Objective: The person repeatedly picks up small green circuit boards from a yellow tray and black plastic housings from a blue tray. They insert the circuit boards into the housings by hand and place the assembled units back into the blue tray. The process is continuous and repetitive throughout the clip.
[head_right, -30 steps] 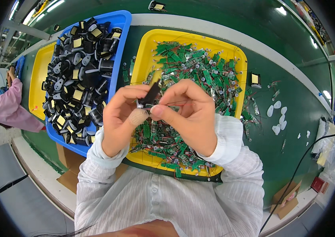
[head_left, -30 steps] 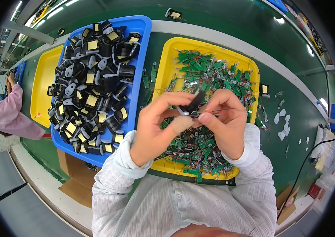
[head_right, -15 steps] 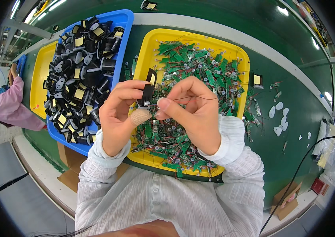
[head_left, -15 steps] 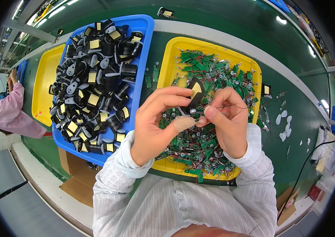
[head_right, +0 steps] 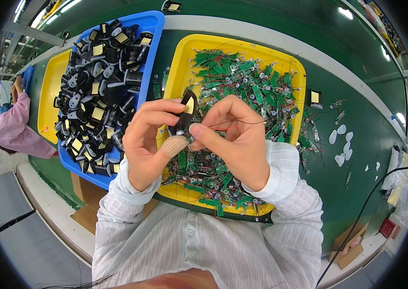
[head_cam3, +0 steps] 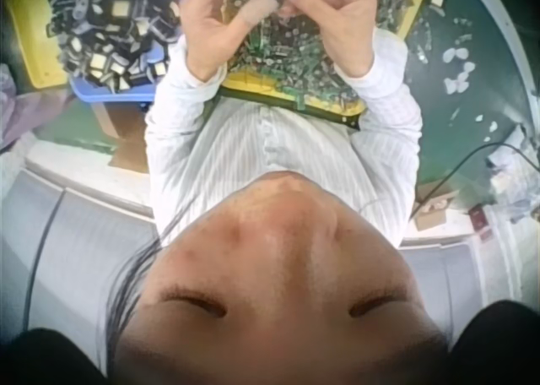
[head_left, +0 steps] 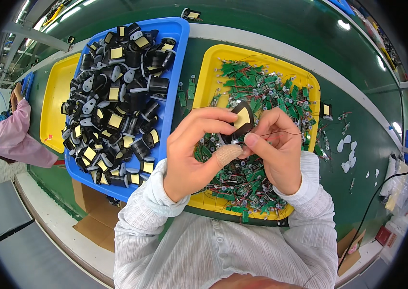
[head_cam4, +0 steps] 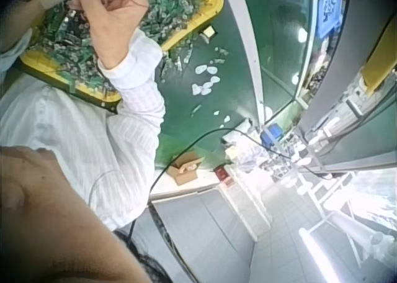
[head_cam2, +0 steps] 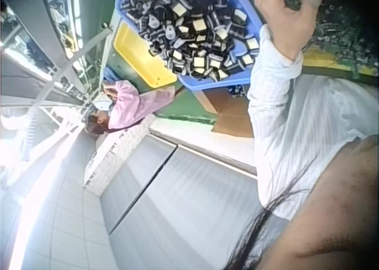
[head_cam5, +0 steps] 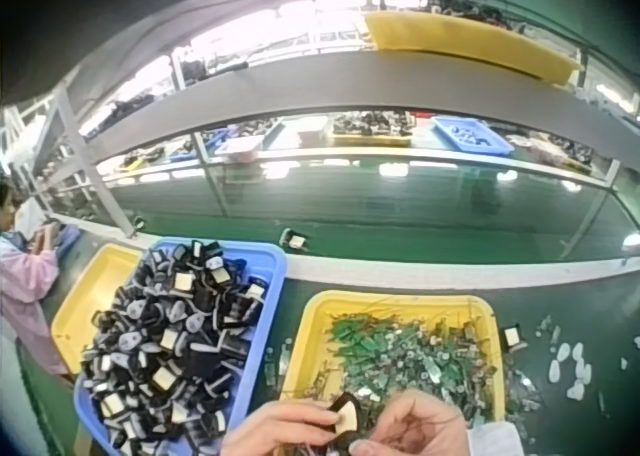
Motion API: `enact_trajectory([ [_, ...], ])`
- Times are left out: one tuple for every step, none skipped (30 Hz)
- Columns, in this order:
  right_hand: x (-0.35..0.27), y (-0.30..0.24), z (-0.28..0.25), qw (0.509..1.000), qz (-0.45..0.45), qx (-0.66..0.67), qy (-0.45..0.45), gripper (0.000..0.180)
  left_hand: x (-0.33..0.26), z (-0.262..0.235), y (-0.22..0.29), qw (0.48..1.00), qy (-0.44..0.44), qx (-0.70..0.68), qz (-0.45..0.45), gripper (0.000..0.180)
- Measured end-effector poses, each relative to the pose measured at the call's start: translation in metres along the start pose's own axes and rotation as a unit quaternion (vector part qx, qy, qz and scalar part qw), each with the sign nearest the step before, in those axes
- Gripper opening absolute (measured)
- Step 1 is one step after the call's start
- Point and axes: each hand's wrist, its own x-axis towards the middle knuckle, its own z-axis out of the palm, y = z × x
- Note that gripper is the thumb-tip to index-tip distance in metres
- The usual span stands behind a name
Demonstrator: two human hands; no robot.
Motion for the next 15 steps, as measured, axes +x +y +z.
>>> enact_trajectory([
  [-0.0005,0.0001,0.0001,1.000,0.001,-0.007,0.000,0.017,-0.0003,-0.0005,-0.0002,1.000,-0.001,0.000,-0.001,0.025],
  [-0.0009,0.0003,0.0001,1.000,0.005,-0.008,-0.001,0.017,-0.0005,-0.0011,-0.0003,1.000,-0.002,0.001,-0.001,0.025],
  [-0.0013,0.0006,-0.0002,1.000,0.008,-0.010,-0.001,0.017,-0.0003,-0.0014,-0.0007,1.000,-0.005,0.000,0.003,0.024],
  [-0.0017,0.0010,-0.0004,1.000,0.011,-0.012,-0.001,0.017,0.0000,-0.0018,-0.0011,1.000,-0.008,0.000,0.007,0.023],
  [-0.0022,0.0020,-0.0003,1.000,0.007,-0.009,-0.001,0.018,0.0001,-0.0020,-0.0013,1.000,-0.010,-0.001,0.010,0.023],
  [-0.0027,0.0035,-0.0003,1.000,0.003,-0.006,-0.002,0.018,0.0000,-0.0019,-0.0012,1.000,-0.011,-0.004,0.011,0.022],
  [-0.0031,0.0048,-0.0004,1.000,-0.002,-0.004,-0.003,0.018,0.0000,-0.0018,-0.0011,1.000,-0.011,-0.006,0.011,0.021],
  [-0.0037,0.0058,-0.0010,1.000,-0.003,-0.009,-0.012,0.018,-0.0002,-0.0018,-0.0009,1.000,-0.011,-0.009,0.011,0.020],
  [-0.0042,0.0062,-0.0018,1.000,-0.005,-0.015,-0.021,0.019,-0.0003,-0.0021,-0.0008,1.000,-0.013,-0.011,0.011,0.019],
  [-0.0044,0.0063,-0.0022,0.999,-0.007,-0.020,-0.030,0.019,-0.0005,-0.0027,-0.0007,1.000,-0.016,-0.013,0.012,0.017],
  [-0.0043,0.0060,-0.0014,0.999,-0.005,-0.028,-0.027,0.019,-0.0007,-0.0031,-0.0006,1.000,-0.019,-0.015,0.012,0.016],
  [-0.0041,0.0056,-0.0002,0.999,-0.004,-0.036,-0.024,0.019,-0.0013,-0.0031,-0.0006,0.999,-0.018,-0.033,0.007,0.016],
  [-0.0040,0.0053,0.0005,0.999,-0.004,-0.044,-0.021,0.019,-0.0021,-0.0031,-0.0006,0.999,-0.016,-0.050,0.001,0.017],
  [-0.0033,0.0050,0.0002,0.998,-0.028,-0.058,-0.018,0.020,-0.0029,-0.0030,-0.0004,0.998,-0.015,-0.067,-0.004,0.017],
  [-0.0017,0.0046,-0.0004,0.996,-0.052,-0.070,-0.017,0.022,-0.0043,-0.0029,0.0008,0.996,-0.009,-0.083,-0.018,0.018],
])
